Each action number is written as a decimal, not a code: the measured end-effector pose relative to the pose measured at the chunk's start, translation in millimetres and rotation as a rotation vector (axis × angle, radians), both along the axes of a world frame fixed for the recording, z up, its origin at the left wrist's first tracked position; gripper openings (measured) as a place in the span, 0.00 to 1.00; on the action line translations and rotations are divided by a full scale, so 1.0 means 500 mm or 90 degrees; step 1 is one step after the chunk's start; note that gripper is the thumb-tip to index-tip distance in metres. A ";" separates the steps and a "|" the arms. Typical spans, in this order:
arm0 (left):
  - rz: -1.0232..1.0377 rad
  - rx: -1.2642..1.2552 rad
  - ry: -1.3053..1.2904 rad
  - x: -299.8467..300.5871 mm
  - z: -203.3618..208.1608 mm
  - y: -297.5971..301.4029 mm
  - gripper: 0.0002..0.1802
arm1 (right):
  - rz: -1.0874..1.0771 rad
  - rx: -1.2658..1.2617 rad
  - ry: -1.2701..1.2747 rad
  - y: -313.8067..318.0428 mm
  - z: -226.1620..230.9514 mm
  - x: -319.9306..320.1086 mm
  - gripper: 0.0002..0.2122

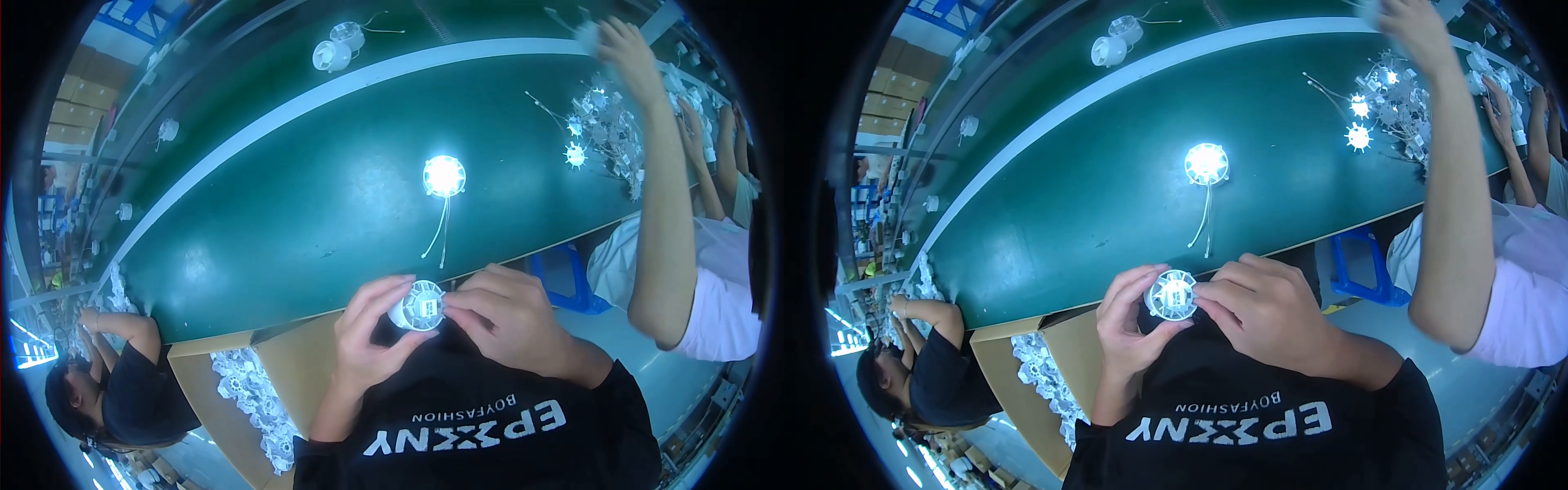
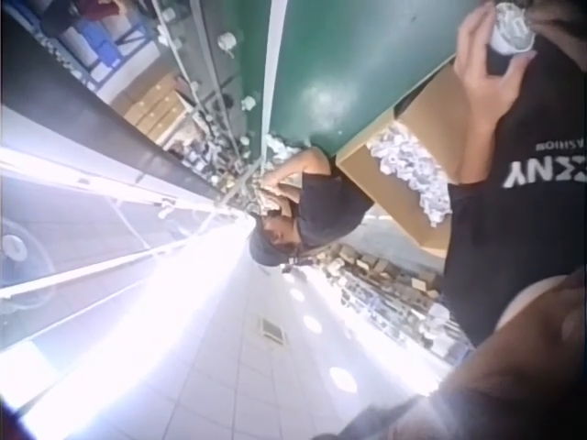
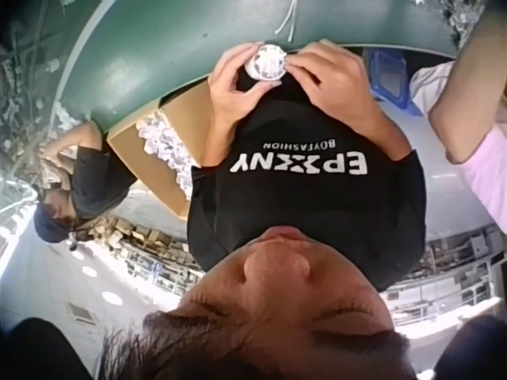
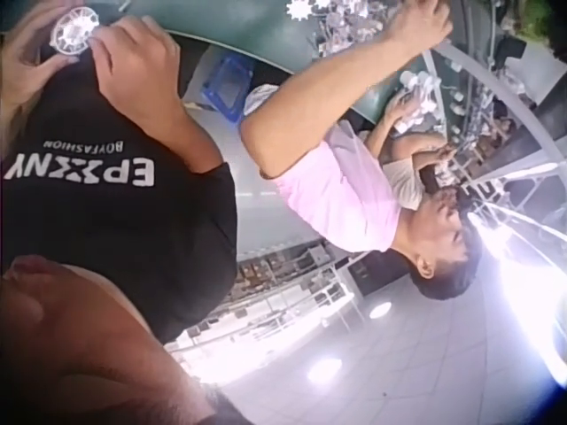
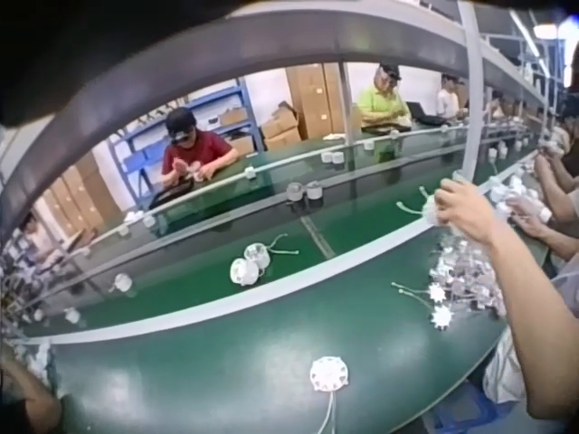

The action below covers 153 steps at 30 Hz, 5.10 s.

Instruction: The person assembles strands of LED modules by hand, connecting wires and plastic housings on a factory assembly line.

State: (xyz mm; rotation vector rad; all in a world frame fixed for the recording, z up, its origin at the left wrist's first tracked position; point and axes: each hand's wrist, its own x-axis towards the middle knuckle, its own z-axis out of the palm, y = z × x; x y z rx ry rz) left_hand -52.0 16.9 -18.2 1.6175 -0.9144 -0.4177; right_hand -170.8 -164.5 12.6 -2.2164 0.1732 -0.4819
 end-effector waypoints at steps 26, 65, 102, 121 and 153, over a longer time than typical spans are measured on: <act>0.009 -0.154 0.135 -0.048 -0.046 -0.093 0.29 | 0.020 0.122 -0.041 -0.107 -0.034 -0.024 0.07; 0.076 -0.079 0.121 0.253 -0.085 -0.356 0.28 | -0.320 0.088 -0.340 -0.345 -0.270 -0.093 0.13; 0.123 0.526 -0.544 0.615 -0.169 -0.468 0.44 | -0.313 -0.160 -0.115 -0.425 -0.357 -0.162 0.12; 0.177 0.497 -0.446 0.716 -0.169 -0.500 0.37 | -0.368 -0.153 -0.113 -0.423 -0.500 -0.153 0.16; -0.104 0.332 -0.351 -0.019 -0.161 -0.540 0.36 | -0.301 -0.222 -0.161 -0.437 -0.344 -0.136 0.08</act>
